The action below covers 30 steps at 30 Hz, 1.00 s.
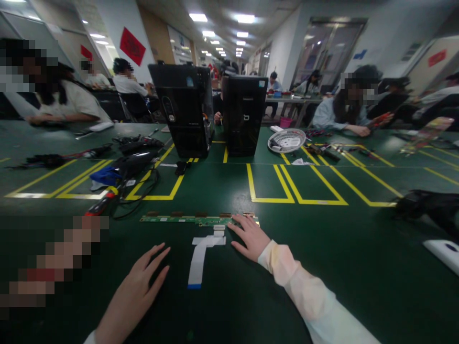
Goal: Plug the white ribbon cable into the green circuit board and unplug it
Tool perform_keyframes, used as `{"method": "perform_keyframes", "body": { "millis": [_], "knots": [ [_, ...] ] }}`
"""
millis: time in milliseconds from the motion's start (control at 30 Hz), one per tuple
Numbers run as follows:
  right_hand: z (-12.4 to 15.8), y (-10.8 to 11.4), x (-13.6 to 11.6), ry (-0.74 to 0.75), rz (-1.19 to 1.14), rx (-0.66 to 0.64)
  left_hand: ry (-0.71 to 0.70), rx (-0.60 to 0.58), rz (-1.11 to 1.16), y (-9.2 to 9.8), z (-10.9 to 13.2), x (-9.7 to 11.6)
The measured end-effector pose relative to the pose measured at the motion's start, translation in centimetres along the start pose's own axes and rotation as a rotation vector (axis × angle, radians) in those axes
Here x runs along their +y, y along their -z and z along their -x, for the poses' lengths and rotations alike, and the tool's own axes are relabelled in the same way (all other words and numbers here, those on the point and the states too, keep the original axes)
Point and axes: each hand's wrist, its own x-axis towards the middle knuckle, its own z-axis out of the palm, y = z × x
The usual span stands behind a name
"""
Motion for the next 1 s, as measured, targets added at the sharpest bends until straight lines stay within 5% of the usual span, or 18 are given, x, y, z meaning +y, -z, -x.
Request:
{"method": "perform_keyframes", "body": {
  "millis": [267, 733, 1000],
  "knots": [
    [-1.1, 1.1, -1.6, 0.107, -0.059, -0.094, 0.008, 0.094, -0.072, -1.0, 1.1, -1.9],
    [-1.3, 0.8, -2.1, 0.049, -0.032, -0.154, -0.041, 0.099, -0.172, -1.8, -1.3, -1.3],
    [2.8, 1.5, -1.3, -0.066, 0.034, -0.183, -0.054, 0.123, -0.149, -1.8, -1.1, -1.2]
  ]
}}
